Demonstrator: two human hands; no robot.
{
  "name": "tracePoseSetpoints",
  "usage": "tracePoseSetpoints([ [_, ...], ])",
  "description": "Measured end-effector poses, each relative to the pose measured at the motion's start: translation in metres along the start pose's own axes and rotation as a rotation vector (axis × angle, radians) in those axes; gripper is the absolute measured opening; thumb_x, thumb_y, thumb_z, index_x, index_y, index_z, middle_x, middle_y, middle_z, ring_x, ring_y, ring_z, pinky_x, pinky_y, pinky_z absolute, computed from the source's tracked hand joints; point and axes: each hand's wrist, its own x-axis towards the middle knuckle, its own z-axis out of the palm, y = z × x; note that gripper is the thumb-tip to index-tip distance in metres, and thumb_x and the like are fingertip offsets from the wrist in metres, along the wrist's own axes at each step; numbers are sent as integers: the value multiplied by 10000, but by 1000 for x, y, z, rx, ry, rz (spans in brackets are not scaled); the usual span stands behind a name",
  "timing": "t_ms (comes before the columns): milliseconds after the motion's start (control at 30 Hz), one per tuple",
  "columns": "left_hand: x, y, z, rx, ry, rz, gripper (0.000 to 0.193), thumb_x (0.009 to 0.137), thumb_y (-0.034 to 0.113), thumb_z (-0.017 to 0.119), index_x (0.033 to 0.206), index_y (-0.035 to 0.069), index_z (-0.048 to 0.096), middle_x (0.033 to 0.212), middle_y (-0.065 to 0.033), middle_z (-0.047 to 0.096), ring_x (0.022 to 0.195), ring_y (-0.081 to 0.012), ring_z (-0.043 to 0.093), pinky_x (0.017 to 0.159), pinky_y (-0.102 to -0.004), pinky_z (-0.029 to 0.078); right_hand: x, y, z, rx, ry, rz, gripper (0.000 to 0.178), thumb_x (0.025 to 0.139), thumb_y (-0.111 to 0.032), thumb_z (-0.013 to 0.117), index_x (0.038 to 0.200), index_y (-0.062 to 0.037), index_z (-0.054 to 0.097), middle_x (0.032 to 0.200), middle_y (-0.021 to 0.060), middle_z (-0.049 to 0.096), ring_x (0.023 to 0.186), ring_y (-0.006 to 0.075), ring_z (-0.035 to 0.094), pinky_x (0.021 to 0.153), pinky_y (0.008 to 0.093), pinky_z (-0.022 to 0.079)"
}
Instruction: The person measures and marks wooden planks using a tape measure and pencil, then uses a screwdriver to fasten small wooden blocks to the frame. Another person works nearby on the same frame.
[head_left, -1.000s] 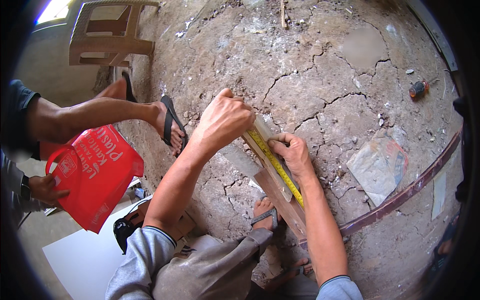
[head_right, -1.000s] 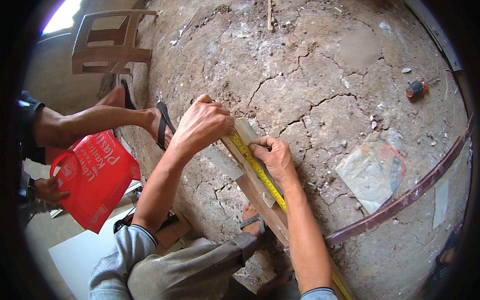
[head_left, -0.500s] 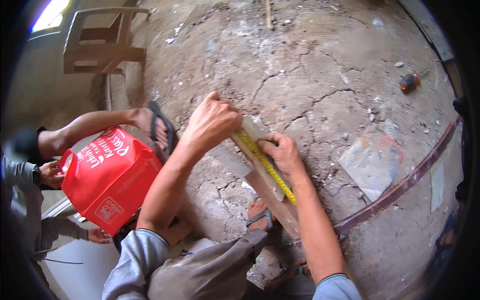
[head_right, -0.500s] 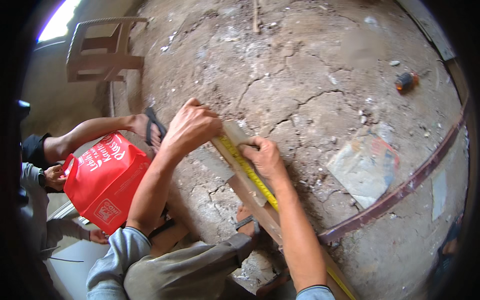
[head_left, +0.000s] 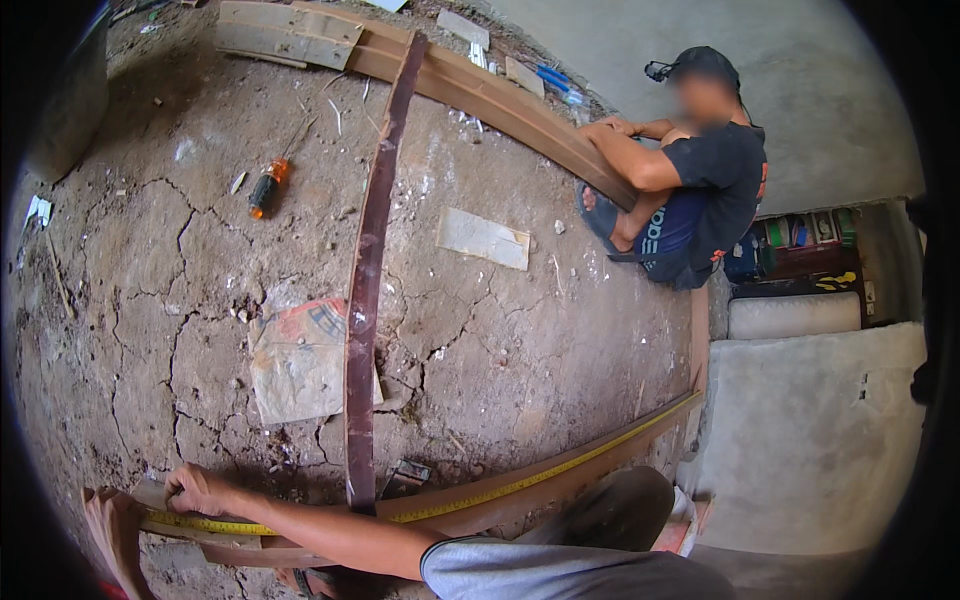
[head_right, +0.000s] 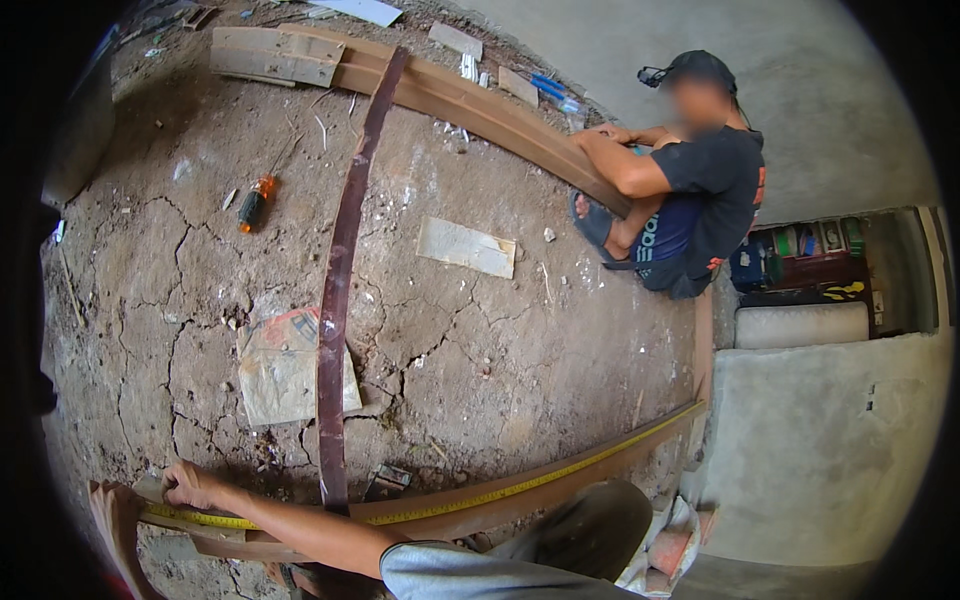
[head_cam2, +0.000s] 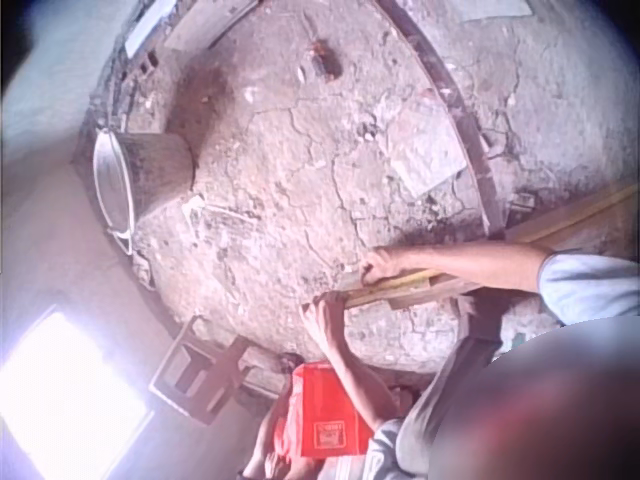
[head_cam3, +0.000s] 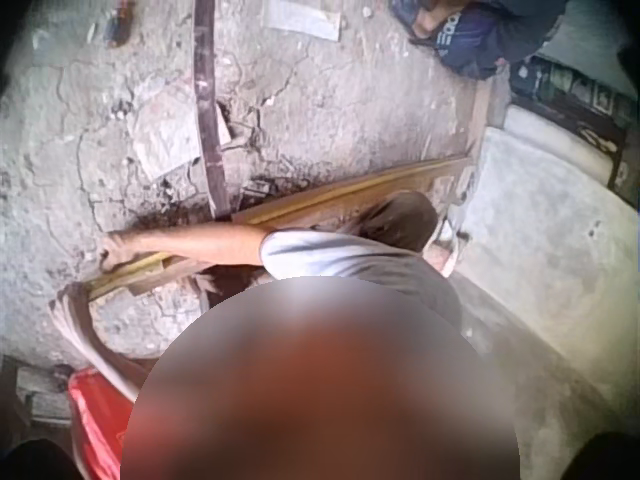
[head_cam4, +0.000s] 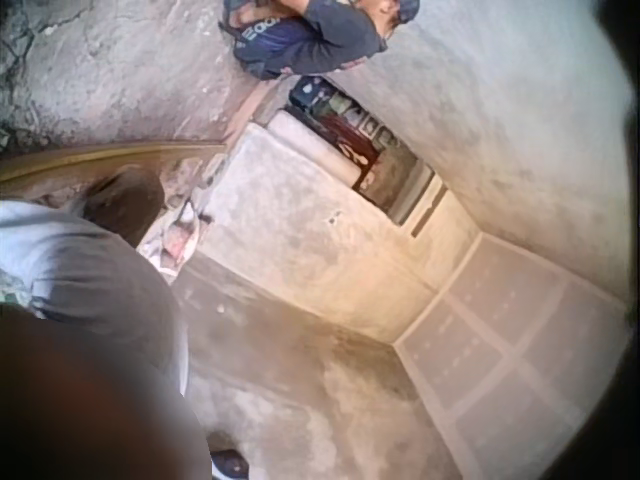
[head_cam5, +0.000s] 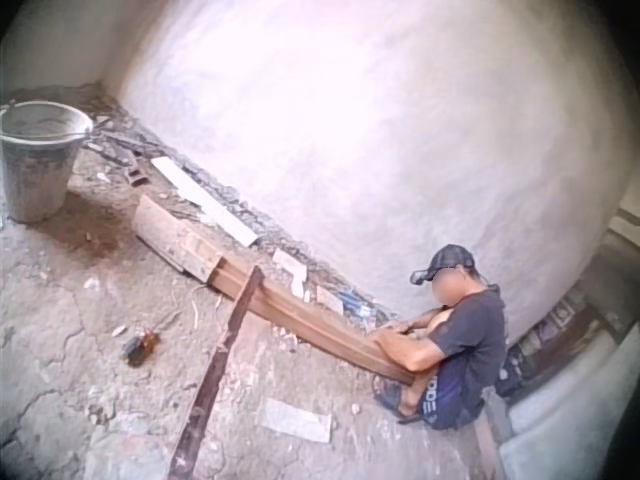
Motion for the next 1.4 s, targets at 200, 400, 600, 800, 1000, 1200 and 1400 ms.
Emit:
tracePoseSetpoints([
  [200, -1, -3, 11, -4, 29, -32, 102, 620, 131, 756, 616, 40, 708, 684, -127, 687, 745, -282, 649, 906, -428, 440, -5, 0, -8, 53, 39, -28, 259, 736, -180, 732, 899, 20, 759, 796, 149, 742, 729, 195, 683, 689, 351, 529],
  [400, 4, -2, 14, -1, 54, 7, 88, 617, 139, 764, 612, 64, 718, 684, -107, 696, 747, -275, 655, 928, -427, 441, -2, -1, -4, 35, 24, 7, 267, 742, -182, 735, 917, 20, 759, 803, 151, 745, 736, 194, 683, 693, 349, 528],
  [600, 12, 3, -5, 271, -65, 133, 111, 781, 204, 727, 681, 163, 753, 755, -43, 717, 814, -236, 687, 921, -480, 466, 6, -7, -16, -177, -57, -39, 281, 827, -175, 733, 1059, -24, 774, 915, 138, 773, 812, 197, 699, 742, 363, 567],
  [800, 22, 10, -16, 213, -221, 98, 147, 823, 294, 711, 741, 175, 737, 776, -8, 712, 806, -197, 686, 859, -389, 449, 0, -16, -35, -61, -89, 133, 354, 906, -260, 737, 1143, 1, 764, 1025, 128, 775, 930, 166, 701, 867, 312, 544],
  [1000, 27, 18, -27, 165, -270, 75, 186, 857, 331, 718, 802, 156, 745, 813, 20, 711, 845, -168, 676, 877, -360, 433, -3, -29, -35, 72, -104, 228, 264, 909, -174, 756, 1089, 19, 755, 968, 49, 752, 852, 94, 664, 785, 259, 537],
  [1200, 27, 19, -30, 150, -268, 63, 200, 874, 341, 722, 821, 151, 759, 816, 27, 717, 863, -162, 677, 894, -346, 431, -2, -28, -36, 114, -113, 231, 251, 905, -167, 764, 1080, 13, 752, 963, 40, 747, 848, 88, 661, 781, 255, 538],
  [1400, 26, 17, -28, 130, -243, 74, 181, 862, 314, 732, 791, 149, 749, 816, 17, 726, 850, -168, 688, 874, -352, 442, -1, -22, -36, 80, -103, 210, 234, 907, -172, 765, 1055, 9, 753, 941, 31, 746, 824, 83, 653, 759, 252, 529],
])
